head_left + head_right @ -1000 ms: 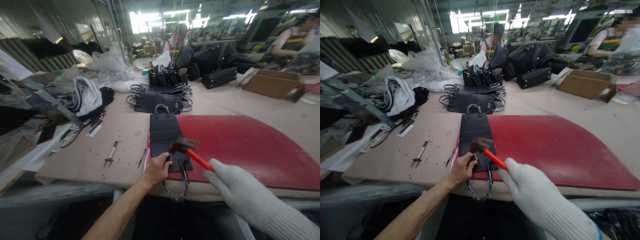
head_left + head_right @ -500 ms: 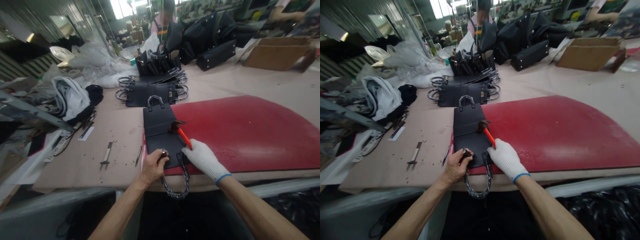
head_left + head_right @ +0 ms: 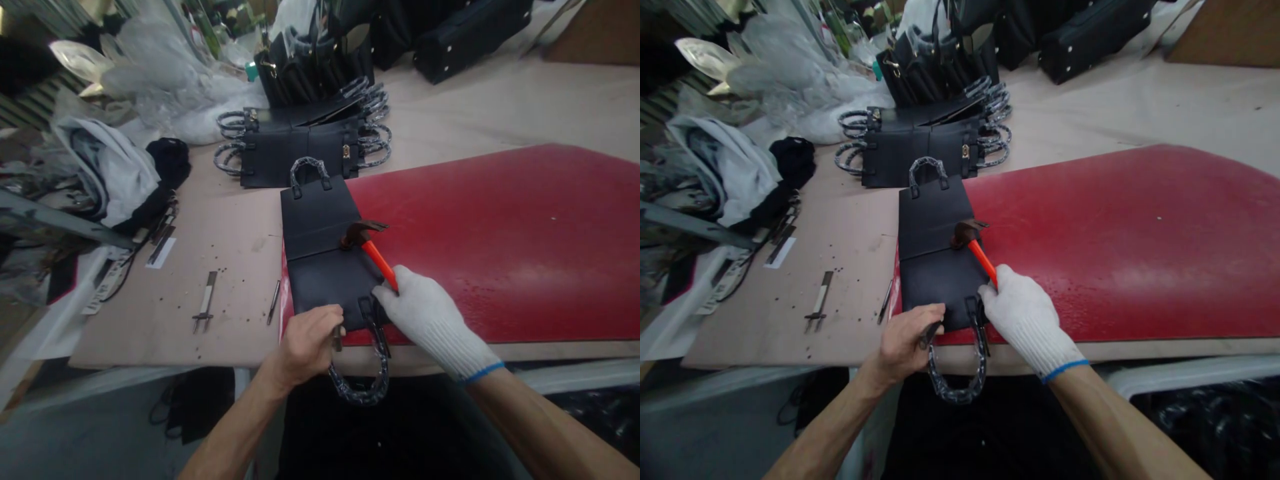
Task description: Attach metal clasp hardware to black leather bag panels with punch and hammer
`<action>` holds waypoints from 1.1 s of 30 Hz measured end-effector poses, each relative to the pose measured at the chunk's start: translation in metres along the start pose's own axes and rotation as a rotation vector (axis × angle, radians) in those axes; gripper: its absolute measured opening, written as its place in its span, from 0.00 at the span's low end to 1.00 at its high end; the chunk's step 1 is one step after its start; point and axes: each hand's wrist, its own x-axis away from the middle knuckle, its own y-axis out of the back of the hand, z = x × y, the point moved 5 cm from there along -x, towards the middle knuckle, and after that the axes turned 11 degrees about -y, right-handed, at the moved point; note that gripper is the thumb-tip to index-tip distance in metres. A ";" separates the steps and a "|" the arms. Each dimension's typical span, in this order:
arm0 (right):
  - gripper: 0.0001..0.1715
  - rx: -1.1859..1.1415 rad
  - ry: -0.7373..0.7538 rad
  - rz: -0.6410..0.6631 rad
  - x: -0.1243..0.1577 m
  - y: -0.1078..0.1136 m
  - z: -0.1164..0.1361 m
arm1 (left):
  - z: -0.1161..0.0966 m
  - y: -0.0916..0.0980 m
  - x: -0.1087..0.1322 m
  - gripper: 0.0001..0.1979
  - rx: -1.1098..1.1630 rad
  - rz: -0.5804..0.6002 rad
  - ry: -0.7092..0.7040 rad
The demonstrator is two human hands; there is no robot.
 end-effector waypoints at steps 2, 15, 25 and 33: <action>0.17 0.020 0.002 0.005 0.000 -0.001 0.000 | 0.008 0.003 0.003 0.09 0.045 -0.088 0.156; 0.17 0.032 -0.009 0.021 -0.003 -0.003 -0.001 | 0.021 -0.006 0.002 0.05 0.174 -0.159 0.426; 0.17 0.029 0.003 0.006 -0.002 -0.003 -0.001 | 0.017 -0.008 -0.006 0.05 0.148 -0.137 0.391; 0.16 0.031 -0.007 0.012 -0.003 -0.003 -0.002 | 0.014 -0.009 -0.009 0.06 0.070 -0.059 0.353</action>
